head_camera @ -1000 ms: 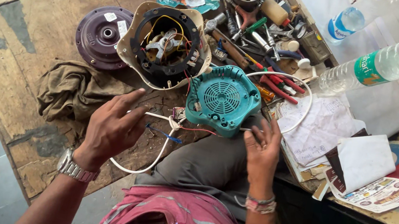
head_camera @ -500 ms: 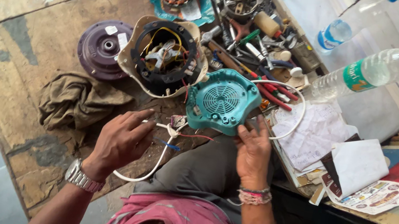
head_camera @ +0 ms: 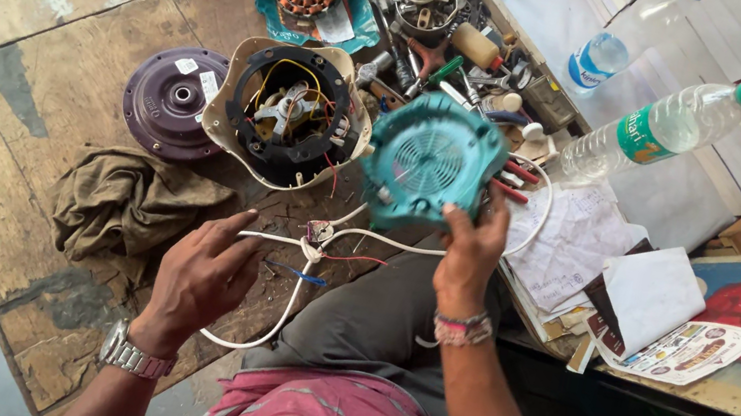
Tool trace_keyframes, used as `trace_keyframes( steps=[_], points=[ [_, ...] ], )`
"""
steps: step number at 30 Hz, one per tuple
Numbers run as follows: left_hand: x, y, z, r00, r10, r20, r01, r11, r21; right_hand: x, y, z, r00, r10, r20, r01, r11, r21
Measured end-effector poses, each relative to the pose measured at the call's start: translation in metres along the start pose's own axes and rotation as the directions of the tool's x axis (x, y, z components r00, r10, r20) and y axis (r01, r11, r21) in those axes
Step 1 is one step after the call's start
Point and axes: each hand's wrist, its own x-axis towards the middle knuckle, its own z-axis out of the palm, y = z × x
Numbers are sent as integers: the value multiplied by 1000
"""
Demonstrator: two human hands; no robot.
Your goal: The person repairs a small electric fan by stripping and twisting wires, connecting them to the motor, and testing the assembly with a multimeter. They wipe the fan housing with a cloth and adjust the wiring multiple times.
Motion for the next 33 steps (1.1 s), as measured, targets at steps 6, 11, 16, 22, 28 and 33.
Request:
trace_keyframes(
  steps=[6,11,16,22,28,33],
  points=[
    [-7,-9,12,1000,-10,-22,10,999,30,65,-12,22,976,-168,138,177,983,-55],
    [5,-36,23,945,-68,-321,115,985,130,94,8,37,978,-58,199,49,998,50],
    [32,-74,7,991,-71,-112,100,955,278,106,15,32,975,104,197,-131,983,128],
    [51,-89,5,994,-76,-73,96,939,331,122,16,15,957,-44,287,104,975,-197],
    [43,-80,26,978,-114,-176,165,934,316,118,12,4,941,-165,297,307,785,-538],
    [29,-64,50,945,-193,-263,275,904,328,54,5,-26,916,-311,254,397,614,-682]
  ],
)
